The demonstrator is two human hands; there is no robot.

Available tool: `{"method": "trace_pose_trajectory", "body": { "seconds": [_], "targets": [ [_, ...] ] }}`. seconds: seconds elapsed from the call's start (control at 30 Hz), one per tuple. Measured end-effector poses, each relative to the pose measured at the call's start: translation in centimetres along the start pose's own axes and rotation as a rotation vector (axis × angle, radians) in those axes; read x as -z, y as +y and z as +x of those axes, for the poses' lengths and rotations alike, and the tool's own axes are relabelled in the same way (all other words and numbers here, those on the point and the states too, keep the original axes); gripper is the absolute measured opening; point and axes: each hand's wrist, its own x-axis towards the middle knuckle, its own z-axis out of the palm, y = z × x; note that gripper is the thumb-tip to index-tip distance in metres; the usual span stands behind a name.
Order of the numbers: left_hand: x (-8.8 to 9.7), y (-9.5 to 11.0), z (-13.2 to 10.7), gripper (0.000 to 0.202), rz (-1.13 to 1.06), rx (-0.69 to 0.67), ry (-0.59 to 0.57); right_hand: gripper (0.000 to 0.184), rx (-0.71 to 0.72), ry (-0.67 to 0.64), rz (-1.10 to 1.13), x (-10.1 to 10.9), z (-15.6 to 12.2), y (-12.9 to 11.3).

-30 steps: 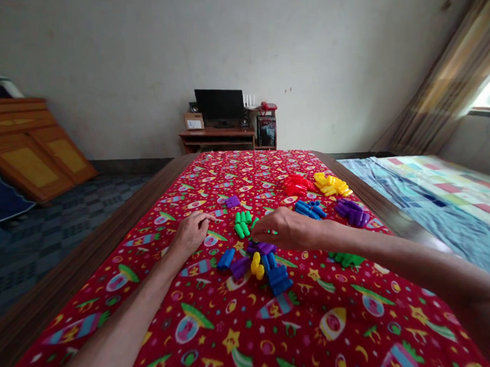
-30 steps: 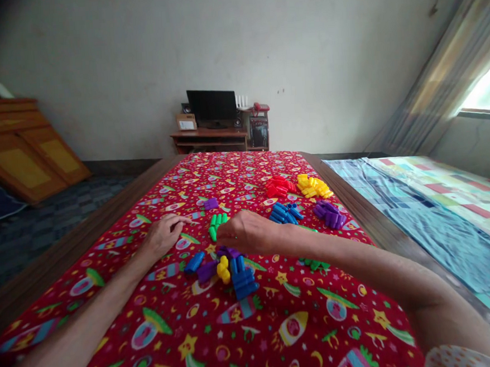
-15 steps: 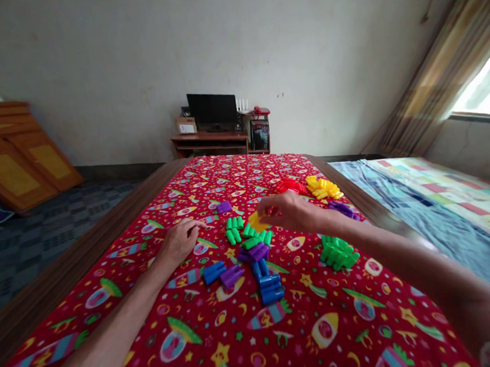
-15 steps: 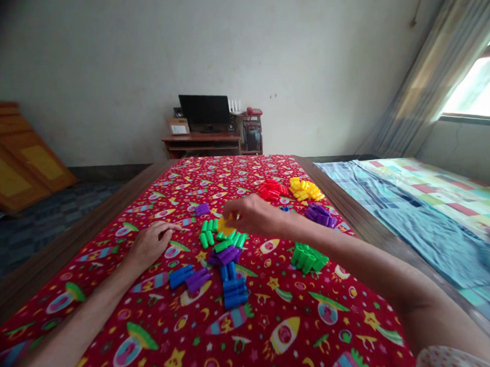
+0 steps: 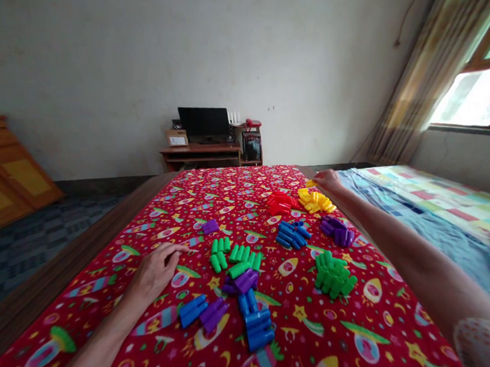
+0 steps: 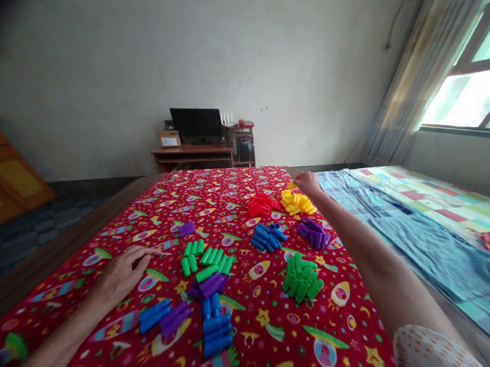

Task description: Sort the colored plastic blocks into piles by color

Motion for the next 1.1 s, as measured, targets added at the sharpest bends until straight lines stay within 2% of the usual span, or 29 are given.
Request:
{"method": "trace_pose_trajectory", "body": {
  "seconds": [0.1, 0.3, 0.47, 0.6, 0.7, 0.83, 0.97, 1.03, 1.1],
  "targets": [
    [-0.2, -0.5, -0.1, 0.032, -0.004, -0.007, -0.010, 0.028, -0.064, -0.047, -0.028, -1.3, 0.7, 0.8],
    [-0.4, -1.0, -0.1, 0.032, 0.003, -0.008, 0.017, 0.028, -0.070, -0.104, -0.053, -2.9, 0.6, 1.8],
    [0.0, 0.0, 0.0, 0.032, 0.015, 0.009, -0.012, 0.030, -0.084, -0.091, -0.107, -2.8, -0.1, 1.6],
    [0.3, 0.5, 0.0, 0.032, 0.043, 0.008, -0.024, 0.033, -0.014, -0.049, -0.107, -1.9, -0.4, -0.3],
    [0.3, 0.6, 0.0, 0.032, 0.045, 0.008, -0.027, 0.031, 0.172, -0.055, -0.079, -1.1, -1.4, -3.8],
    [0.2, 0.6, 0.0, 0.032, 0.022, 0.002, -0.016, 0.028, 0.544, -0.197, 0.002, -1.1, -4.5, -11.3],
    [0.1, 0.6, -0.1, 0.033, 0.021, 0.016, -0.021, 0.025, 0.930, -0.430, 0.024, -3.6, -8.4, -19.8],
    [0.1, 0.7, -0.1, 0.033, 0.018, 0.021, -0.016, 0.028, 1.047, -0.491, 0.004, -5.6, -9.9, -23.2],
    [0.1, 0.7, -0.2, 0.033, 0.015, 0.019, -0.015, 0.026, 1.120, -0.593, -0.078, -7.6, -11.1, -25.6]
  ]
}}
